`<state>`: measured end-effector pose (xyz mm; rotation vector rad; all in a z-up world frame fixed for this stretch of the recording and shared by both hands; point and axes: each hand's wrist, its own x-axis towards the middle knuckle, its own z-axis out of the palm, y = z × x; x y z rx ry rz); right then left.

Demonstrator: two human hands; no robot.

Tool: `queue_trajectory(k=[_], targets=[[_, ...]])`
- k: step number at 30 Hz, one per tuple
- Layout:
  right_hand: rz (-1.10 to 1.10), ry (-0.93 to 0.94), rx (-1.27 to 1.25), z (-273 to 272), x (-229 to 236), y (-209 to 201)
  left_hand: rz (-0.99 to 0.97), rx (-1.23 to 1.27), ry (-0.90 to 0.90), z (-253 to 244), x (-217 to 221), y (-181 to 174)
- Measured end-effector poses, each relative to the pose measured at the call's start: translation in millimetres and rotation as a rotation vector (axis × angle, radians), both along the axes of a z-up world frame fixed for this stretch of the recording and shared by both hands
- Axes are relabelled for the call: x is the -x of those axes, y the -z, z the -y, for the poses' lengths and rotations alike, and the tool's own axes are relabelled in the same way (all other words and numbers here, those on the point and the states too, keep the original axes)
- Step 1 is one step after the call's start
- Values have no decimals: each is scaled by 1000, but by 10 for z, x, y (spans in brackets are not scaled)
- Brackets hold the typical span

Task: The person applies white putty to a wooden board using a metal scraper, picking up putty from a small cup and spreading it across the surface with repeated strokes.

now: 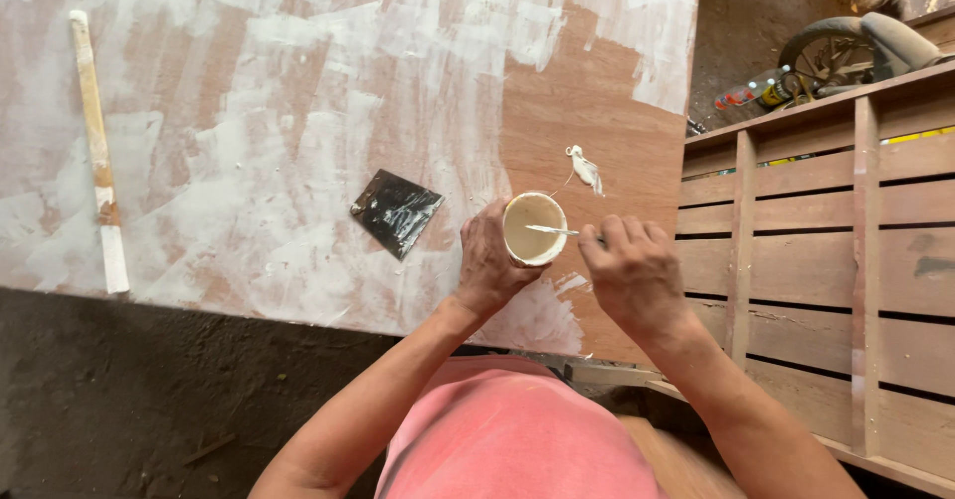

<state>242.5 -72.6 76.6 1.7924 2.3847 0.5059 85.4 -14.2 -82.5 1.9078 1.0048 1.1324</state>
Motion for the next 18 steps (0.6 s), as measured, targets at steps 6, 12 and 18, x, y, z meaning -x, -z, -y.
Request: queue_trajectory(k=[6, 12, 18], targets=[[54, -76, -81, -185, -127, -56, -99, -278, 42, -112, -102, -207], [-14, 73, -6, -172, -416, -1, -255, -441, 82, -298, -275, -412], [-484, 376, 90, -114, -671, 182, -261, -478, 50, -389, -493, -489]])
